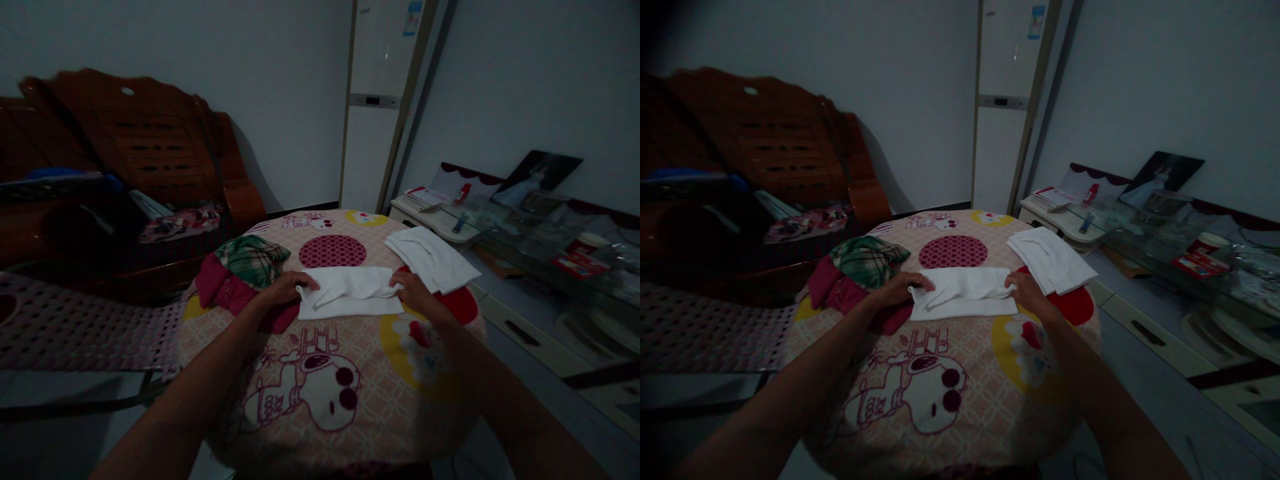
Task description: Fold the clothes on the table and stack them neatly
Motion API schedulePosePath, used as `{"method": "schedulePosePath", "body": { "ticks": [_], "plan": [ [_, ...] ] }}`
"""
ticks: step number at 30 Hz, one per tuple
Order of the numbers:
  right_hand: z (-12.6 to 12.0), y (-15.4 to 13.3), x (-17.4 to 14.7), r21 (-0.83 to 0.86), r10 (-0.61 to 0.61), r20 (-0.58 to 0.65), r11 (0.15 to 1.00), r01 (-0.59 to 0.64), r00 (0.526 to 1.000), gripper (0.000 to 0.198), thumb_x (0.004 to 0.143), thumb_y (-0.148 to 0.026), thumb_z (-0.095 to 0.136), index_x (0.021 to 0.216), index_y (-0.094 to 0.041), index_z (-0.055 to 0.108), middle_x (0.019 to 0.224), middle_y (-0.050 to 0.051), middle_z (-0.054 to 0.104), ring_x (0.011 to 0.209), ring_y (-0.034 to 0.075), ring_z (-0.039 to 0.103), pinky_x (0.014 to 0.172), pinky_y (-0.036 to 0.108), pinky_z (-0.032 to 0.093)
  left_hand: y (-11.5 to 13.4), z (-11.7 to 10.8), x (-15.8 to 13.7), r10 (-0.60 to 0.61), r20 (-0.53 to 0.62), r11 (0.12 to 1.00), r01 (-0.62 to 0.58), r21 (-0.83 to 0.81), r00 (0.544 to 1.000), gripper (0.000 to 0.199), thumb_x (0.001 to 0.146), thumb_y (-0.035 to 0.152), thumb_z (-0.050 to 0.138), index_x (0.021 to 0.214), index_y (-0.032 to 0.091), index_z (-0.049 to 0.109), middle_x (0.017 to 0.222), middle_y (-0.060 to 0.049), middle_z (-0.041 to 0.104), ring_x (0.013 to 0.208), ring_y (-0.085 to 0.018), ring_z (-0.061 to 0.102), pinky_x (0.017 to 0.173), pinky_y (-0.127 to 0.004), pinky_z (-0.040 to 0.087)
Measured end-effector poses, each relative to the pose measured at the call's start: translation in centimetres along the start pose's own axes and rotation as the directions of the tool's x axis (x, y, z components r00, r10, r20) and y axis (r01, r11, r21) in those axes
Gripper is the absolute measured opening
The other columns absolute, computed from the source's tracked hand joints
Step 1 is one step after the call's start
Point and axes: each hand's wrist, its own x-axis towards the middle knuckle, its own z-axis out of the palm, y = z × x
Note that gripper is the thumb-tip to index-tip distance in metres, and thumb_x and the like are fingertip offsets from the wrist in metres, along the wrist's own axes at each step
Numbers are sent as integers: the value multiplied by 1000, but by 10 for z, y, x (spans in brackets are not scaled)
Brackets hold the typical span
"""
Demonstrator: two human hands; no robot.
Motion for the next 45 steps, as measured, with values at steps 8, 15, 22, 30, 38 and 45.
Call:
{"method": "schedulePosePath", "body": {
  "ticks": [8, 15, 22, 30, 38, 45],
  "plan": [
    [-38, -27, 2, 126, 79, 254, 985, -114, 964, 24, 84, -37, 60, 78, -17, 74, 75, 3, 71, 70, 18, 62, 67, 28, 47, 26, -32, -10, -112, 101, 993, 108, 50, 989, 26, 77, 25, 59, 90, 19, 80, 91, -6, 78, 87, -21, 71, 84, -29, 54],
    [9, -33, 43, 70, 93, -74, 994, -88, 993, 28, 90, -20, 49, 100, -15, 75, 108, 11, 76, 101, 21, 68, 92, 30, 48, 36, 27, 42, 89, -162, 928, -22, 373, 983, 44, 89, 15, 44, 124, 18, 70, 126, -8, 72, 118, -22, 65, 104, -34, 48],
    [29, 0, 52, -226, 371, -141, 890, -395, 918, 25, 95, -24, 48, 90, -16, 72, 100, 13, 74, 96, 23, 67, 88, 31, 47, 19, 78, 48, 187, 125, 783, -225, 580, 974, 55, 102, 38, 38, 151, 15, 44, 156, -16, 44, 147, -27, 37, 121, -47, 27],
    [33, 20, 52, -143, 344, -87, 924, -354, 935, 14, 86, -32, 65, 82, -19, 67, 92, 7, 73, 88, 20, 65, 82, 29, 48, 21, 81, 41, 212, 137, 750, -251, 613, 968, 61, 104, 48, 31, 159, 22, 28, 163, -14, 31, 151, -27, 29, 121, -45, 22],
    [35, 15, 49, -213, 315, -168, 913, -347, 934, 2, 82, -21, 61, 82, -19, 62, 90, 12, 71, 89, 25, 64, 85, 34, 47, 23, 80, 38, 165, 162, 727, -231, 647, 973, 57, 105, 49, 30, 158, 29, 32, 164, -9, 31, 150, -30, 29, 120, -50, 21],
    [33, -5, 49, -352, 327, -165, 862, -365, 930, 18, 86, -16, 53, 100, -15, 66, 102, 17, 71, 100, 30, 64, 92, 39, 46, 24, 83, 38, 173, 144, 690, -224, 688, 974, 54, 103, 48, 37, 154, 30, 42, 163, -10, 34, 149, -33, 29, 118, -53, 24]
  ]
}}
